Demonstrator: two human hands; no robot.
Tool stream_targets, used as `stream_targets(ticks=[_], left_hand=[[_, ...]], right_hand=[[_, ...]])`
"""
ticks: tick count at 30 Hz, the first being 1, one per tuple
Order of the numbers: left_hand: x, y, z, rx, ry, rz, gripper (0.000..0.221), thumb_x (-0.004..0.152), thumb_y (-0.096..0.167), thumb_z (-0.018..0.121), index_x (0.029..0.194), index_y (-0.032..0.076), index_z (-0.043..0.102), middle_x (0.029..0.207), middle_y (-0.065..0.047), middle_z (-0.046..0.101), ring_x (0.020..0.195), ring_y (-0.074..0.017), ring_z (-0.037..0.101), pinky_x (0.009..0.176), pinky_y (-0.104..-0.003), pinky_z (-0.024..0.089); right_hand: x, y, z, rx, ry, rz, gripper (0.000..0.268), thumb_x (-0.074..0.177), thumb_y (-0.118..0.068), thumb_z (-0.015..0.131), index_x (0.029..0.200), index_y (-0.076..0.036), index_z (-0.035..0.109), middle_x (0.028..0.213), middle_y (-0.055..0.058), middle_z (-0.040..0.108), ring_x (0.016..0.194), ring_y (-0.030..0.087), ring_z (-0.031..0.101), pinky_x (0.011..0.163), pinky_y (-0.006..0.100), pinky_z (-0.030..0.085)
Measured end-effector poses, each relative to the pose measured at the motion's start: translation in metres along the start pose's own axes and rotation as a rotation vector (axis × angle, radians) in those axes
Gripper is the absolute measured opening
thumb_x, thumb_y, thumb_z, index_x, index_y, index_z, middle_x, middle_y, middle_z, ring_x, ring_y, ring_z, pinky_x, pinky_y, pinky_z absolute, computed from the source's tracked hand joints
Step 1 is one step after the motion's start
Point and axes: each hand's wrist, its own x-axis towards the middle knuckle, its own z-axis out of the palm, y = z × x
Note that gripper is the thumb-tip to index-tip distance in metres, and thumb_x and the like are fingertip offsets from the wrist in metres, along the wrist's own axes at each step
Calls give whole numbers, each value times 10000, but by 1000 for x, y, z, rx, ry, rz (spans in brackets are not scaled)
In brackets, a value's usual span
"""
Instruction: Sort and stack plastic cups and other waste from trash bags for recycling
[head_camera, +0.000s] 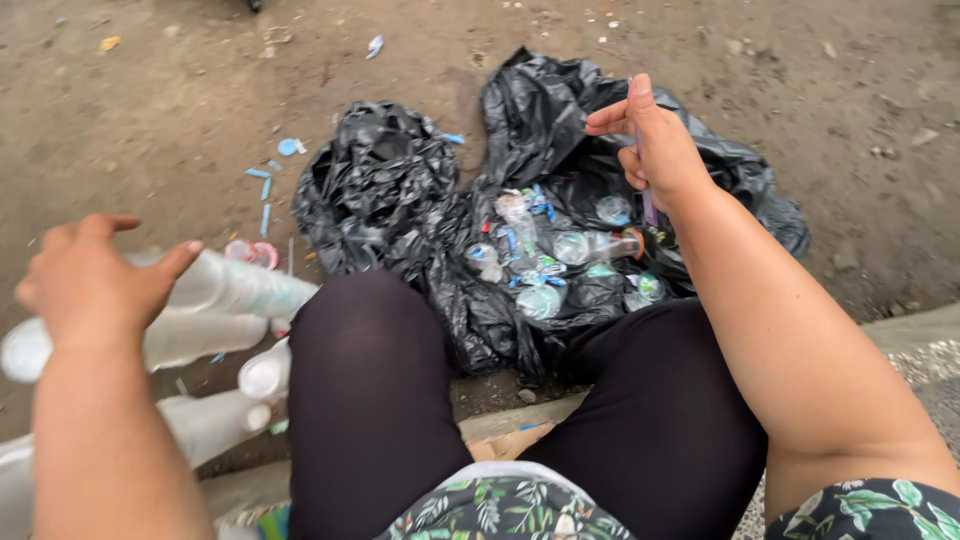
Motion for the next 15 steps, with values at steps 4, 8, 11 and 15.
stream_targets(ticks=[4, 8, 11, 15], left_hand=[[6, 52, -41, -262, 135, 181, 551, 960, 419, 910, 1286, 3, 757, 1242, -267, 625, 1061, -379, 628, 794, -454, 538], [25, 152, -91, -343, 147, 409, 506, 965, 366, 868, 1306, 13, 743, 1218, -230, 642, 971, -375, 638, 855, -464, 495], [30, 242, -122, -290, 69, 574, 510, 895, 500, 788, 1229, 117, 747, 1149, -145, 717, 1028, -360, 680, 1033, -507, 442], [26, 342, -129, -481, -262, 783, 500, 768, 438, 770, 1156, 134, 690, 1129, -74, 705, 1125, -313, 634, 1131, -631, 328]], right_hand=[[16, 17, -46, 72, 39, 79, 797, 860, -746, 335, 1092, -45, 637, 1130, 103, 697, 421, 46, 211, 383, 221, 162], [33, 52, -100, -35, 97, 186, 720, 892, -707, 429, 1071, -43, 642, 1096, 104, 713, 421, 49, 242, 388, 224, 193], [49, 113, -142, -156, 162, 299, 546, 932, -566, 588, 1087, -49, 675, 1021, 69, 719, 437, 64, 302, 384, 235, 227], [60, 209, -190, -401, 254, 437, 255, 944, -340, 717, 934, -88, 754, 784, 6, 693, 506, 116, 430, 464, 275, 359]])
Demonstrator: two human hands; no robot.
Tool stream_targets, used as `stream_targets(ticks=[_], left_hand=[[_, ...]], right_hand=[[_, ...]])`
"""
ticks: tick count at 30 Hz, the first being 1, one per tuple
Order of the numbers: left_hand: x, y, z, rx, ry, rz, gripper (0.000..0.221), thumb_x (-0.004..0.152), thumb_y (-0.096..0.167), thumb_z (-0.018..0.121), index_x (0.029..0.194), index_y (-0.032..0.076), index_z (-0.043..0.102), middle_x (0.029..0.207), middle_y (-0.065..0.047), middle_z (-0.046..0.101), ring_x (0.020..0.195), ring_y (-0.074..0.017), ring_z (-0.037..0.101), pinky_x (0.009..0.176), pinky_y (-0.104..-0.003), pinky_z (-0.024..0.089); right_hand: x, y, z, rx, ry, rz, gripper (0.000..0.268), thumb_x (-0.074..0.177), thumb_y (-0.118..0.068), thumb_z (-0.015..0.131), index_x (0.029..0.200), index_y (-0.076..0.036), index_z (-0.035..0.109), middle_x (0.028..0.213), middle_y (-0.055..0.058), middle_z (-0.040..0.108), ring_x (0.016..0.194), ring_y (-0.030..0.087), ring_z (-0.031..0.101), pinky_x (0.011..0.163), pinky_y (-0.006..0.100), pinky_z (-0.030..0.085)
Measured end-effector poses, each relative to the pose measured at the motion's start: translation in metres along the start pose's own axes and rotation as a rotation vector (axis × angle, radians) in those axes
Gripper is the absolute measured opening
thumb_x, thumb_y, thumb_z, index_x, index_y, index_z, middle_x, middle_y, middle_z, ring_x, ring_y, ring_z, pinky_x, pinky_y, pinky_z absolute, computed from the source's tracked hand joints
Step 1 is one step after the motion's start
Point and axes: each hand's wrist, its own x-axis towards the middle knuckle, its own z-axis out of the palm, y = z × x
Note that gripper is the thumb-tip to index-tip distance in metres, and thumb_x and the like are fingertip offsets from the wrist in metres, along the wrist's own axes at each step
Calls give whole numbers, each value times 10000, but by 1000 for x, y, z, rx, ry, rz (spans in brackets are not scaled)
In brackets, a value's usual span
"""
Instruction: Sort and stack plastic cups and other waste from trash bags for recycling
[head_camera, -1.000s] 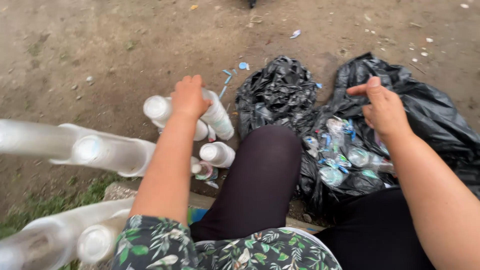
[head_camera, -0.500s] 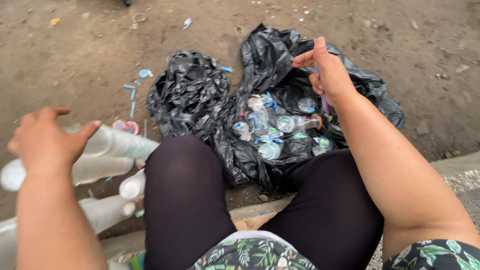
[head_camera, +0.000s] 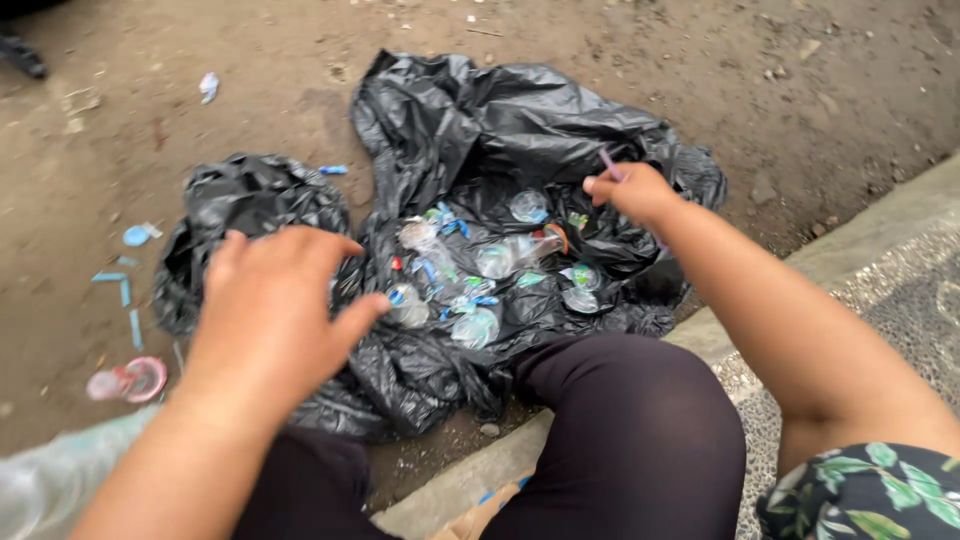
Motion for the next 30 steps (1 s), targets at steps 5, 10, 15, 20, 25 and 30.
stream_targets(ticks=[5, 10, 15, 20, 25, 30], left_hand=[[39, 2, 67, 49, -173, 88, 521, 771, 471, 760, 1161, 139, 662, 1073, -67, 694, 1077, -326, 645, 1150, -621, 343], [55, -24, 115, 126, -456, 9, 531, 790, 523, 738, 1175, 175, 627, 1101, -43, 691, 1111, -303, 646, 1193, -617, 317], [65, -37, 131, 135, -581, 1, 573, 809, 544, 719, 1248, 195, 600, 1154, -21, 691, 1140, -278, 649, 1198, -588, 324], [67, -39, 149, 127, -657, 2, 592, 809, 564, 726, 1268, 219, 584, 1174, 6, 686, 1168, -269, 639, 1208, -603, 317], [67, -41, 151, 149, -686, -2, 600, 818, 588, 705, 1279, 225, 577, 1173, 5, 688, 1161, -267, 646, 1186, -588, 349], [67, -40, 155, 151, -738, -16, 597, 830, 585, 700, 1283, 220, 569, 1193, 7, 680, 1172, -258, 645, 1211, -590, 331]], right_hand=[[40, 97, 26, -147, -127, 168, 225, 896, -256, 736, 986, -61, 804, 758, 63, 745, 477, 150, 487, 436, 279, 390], [88, 248, 84, -685, -290, 63, 304, 832, -344, 689, 955, -88, 797, 787, 95, 759, 667, 277, 662, 716, 371, 566], [70, 243, 121, -738, -161, 218, 955, 751, -355, 896, 1549, -177, 404, 1326, 140, 624, 1188, 333, 646, 1018, 444, 526], [66, 254, 137, -653, -196, 271, 1251, 650, -277, 968, 1631, -225, 193, 1477, 183, 506, 1264, 391, 593, 1053, 481, 497], [78, 289, 139, -480, -142, 248, 925, 664, -152, 909, 1461, -168, 439, 1232, 157, 704, 1131, 357, 680, 986, 450, 523], [71, 295, 137, -282, -214, 284, 1202, 583, -303, 963, 1584, -143, 318, 1329, 154, 667, 1192, 323, 658, 1046, 374, 491]])
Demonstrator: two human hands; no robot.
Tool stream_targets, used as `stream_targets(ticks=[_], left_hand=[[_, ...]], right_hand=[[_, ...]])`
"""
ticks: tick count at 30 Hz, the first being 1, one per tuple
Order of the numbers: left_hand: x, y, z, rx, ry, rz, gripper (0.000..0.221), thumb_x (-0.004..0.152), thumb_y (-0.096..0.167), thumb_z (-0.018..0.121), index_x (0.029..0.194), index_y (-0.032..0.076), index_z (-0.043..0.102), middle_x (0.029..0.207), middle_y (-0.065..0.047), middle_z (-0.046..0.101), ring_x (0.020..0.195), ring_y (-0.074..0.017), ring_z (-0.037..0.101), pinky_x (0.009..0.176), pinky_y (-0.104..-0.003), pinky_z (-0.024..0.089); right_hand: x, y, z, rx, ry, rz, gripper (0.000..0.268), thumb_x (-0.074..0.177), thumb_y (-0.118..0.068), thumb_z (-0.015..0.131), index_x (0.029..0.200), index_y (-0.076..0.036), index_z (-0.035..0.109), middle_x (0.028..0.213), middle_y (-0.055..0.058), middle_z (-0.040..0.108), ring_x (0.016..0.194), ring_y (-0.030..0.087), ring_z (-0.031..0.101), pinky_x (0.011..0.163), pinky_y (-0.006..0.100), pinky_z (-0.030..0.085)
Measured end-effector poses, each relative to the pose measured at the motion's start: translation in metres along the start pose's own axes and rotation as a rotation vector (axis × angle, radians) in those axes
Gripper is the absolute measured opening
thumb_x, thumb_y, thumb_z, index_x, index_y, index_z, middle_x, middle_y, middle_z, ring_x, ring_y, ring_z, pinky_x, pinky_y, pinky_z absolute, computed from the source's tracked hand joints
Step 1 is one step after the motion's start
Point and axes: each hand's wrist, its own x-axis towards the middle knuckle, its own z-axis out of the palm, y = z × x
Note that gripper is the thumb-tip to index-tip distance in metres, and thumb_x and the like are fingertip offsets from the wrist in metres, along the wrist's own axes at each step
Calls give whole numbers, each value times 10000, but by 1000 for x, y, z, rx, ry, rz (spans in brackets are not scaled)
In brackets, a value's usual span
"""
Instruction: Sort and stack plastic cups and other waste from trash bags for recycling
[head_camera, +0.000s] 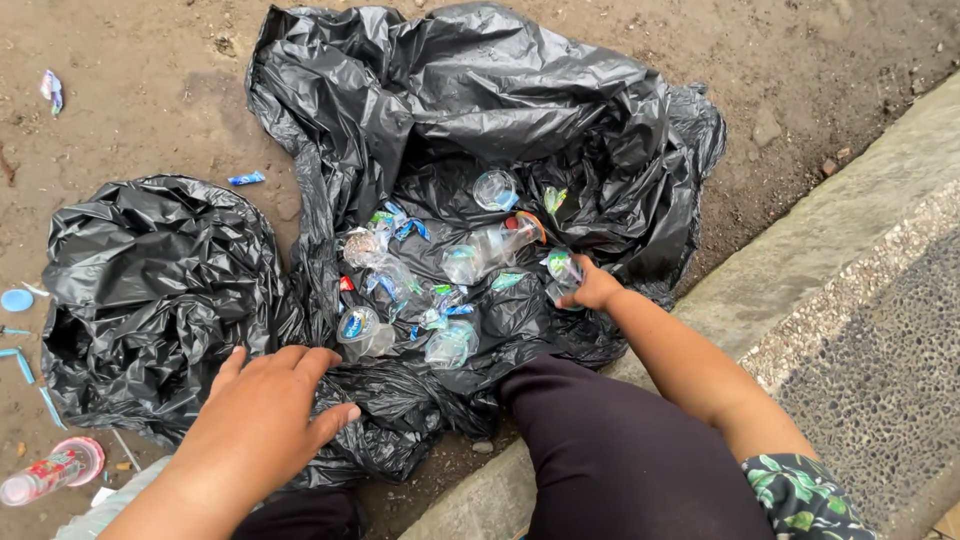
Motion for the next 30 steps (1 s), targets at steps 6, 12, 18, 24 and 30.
stream_targets(ticks=[6, 12, 18, 24, 30], left_hand=[[4, 3, -2, -3, -7, 7, 596, 833, 583, 705, 1275, 203, 578, 1195, -4, 682, 1170, -272, 646, 1203, -595, 332], [5, 6, -8, -17, -82, -7, 586, 861, 566, 700, 1307, 215, 557, 1210, -8, 678, 1195, -262, 637, 1225, -594, 304], [5, 4, 0, -47, -38, 18, 584, 845, 536, 723, 1293, 193, 574, 1233, -21, 674, 1205, -288, 630, 1227, -600, 288], [13, 8, 2, -110, 32, 21, 551, 868, 506, 700, 1284, 166, 577, 1179, -38, 692, 1130, -275, 664, 1077, -467, 438], [35, 51, 24, -748, 257, 85, 1348, 547, 347, 1051, 1580, 120, 216, 1657, -302, 30, 1504, -472, 199, 1128, -545, 326]], right_hand=[[-10, -14, 20, -146, 62, -55, 1086, 643, -352, 916, 1544, -167, 340, 1217, 200, 694, 1087, 386, 684, 965, 433, 530], [-14, -29, 1, -102, 82, 14, 693, 797, -434, 664, 1432, -203, 508, 1281, 103, 701, 1099, 357, 676, 956, 410, 527], [-15, -34, -5, -53, 37, -26, 607, 864, -462, 618, 1400, -195, 518, 1181, 91, 736, 995, 323, 708, 896, 391, 533], [-73, -97, -66, 544, -315, 85, 546, 874, -239, 582, 1418, -208, 617, 657, 19, 622, 362, 80, 294, 336, 254, 129], [-134, -209, -44, 941, -926, -247, 336, 949, -218, 612, 1222, -26, 575, 549, -14, 506, 338, 38, 293, 285, 218, 183]])
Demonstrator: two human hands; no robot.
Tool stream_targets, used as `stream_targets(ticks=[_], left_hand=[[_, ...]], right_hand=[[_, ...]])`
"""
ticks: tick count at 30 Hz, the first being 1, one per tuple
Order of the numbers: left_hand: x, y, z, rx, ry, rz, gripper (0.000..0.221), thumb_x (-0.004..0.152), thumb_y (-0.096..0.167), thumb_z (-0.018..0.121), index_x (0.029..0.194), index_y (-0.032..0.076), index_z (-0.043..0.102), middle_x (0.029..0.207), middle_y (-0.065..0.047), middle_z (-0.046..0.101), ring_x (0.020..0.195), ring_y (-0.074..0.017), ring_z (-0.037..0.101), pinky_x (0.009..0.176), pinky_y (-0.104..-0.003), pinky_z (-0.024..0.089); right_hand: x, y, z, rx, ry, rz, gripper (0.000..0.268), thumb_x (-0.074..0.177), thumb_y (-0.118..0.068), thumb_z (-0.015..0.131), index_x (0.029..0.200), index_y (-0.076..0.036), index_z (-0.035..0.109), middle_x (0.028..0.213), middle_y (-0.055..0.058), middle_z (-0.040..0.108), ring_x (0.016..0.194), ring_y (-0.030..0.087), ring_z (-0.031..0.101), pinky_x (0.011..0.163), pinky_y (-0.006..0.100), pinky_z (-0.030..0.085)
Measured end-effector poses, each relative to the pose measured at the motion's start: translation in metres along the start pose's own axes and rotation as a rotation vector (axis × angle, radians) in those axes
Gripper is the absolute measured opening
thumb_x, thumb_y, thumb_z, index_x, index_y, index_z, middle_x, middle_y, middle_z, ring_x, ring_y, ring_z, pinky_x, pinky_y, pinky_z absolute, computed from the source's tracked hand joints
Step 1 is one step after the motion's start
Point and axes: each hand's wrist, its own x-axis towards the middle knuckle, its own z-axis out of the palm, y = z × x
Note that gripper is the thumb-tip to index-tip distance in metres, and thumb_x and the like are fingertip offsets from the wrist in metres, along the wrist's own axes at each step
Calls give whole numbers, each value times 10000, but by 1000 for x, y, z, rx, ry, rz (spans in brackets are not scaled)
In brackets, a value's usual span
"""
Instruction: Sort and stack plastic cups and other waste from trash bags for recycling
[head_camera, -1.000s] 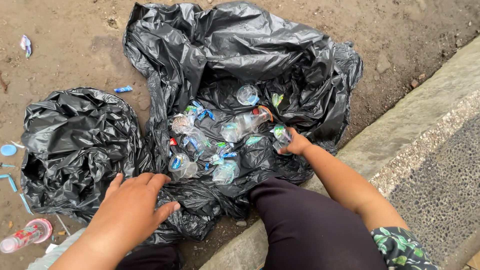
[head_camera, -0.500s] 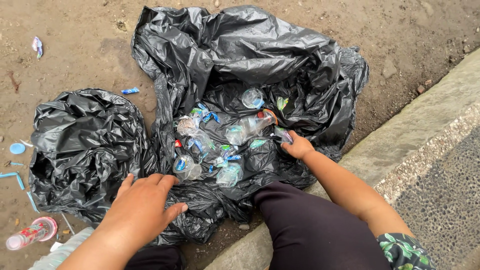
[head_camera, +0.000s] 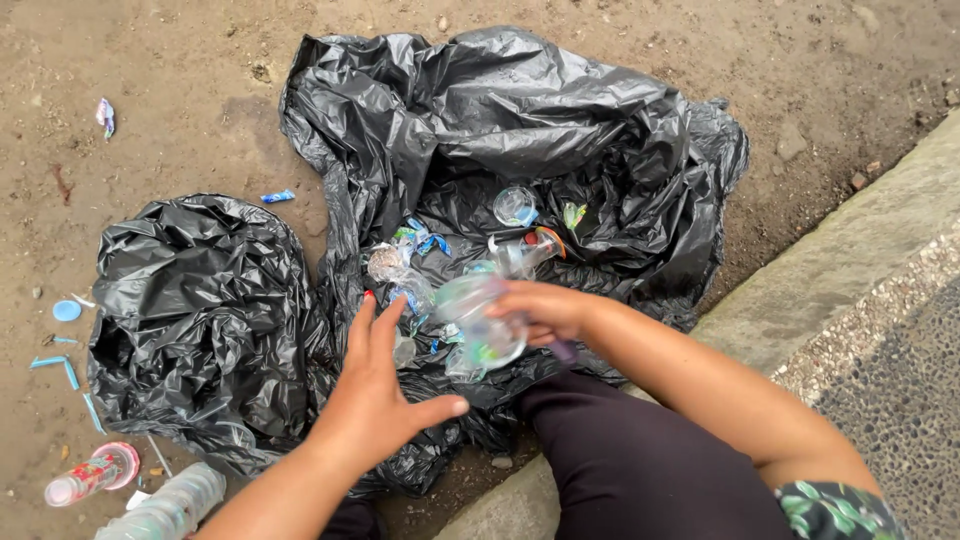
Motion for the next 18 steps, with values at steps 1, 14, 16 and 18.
stream_targets(ticks=[1, 14, 16, 18], left_hand=[[0, 6, 5, 4, -7, 3, 1348, 547, 347, 1051, 1580, 120, 216, 1657, -302, 30, 1504, -472, 199, 1128, -545, 326], [4, 21, 8, -55, 98, -66, 940, 591, 154, 864, 1420, 177, 423, 1300, -132, 366, 881, -243, 566, 748, -325, 569], [7, 17, 5, -49, 120, -70, 950, 588, 159, 871, 1424, 179, 421, 1292, -130, 362, 944, -260, 548, 767, -329, 564], [6, 12, 4, -24, 105, -61, 976, 579, 186, 880, 1437, 172, 416, 1326, -160, 371, 1216, -361, 480, 993, -437, 486]], right_hand=[[1, -5, 19, 7, 3, -4, 336, 949, -218, 612, 1222, -26, 575, 549, -14, 506, 338, 38, 293, 285, 218, 183], [17, -57, 4, -930, 620, -533, 509, 800, -326, 735, 1253, -110, 657, 1033, 39, 722, 766, 126, 674, 718, 294, 556], [17, -76, -55, -913, 964, -696, 583, 724, -93, 846, 1260, -68, 617, 1100, 58, 698, 706, 120, 669, 695, 298, 564], [9, -92, -120, -823, 1207, -663, 1187, 701, 79, 825, 1625, -140, 112, 1570, 209, 500, 650, 89, 564, 622, 252, 532]])
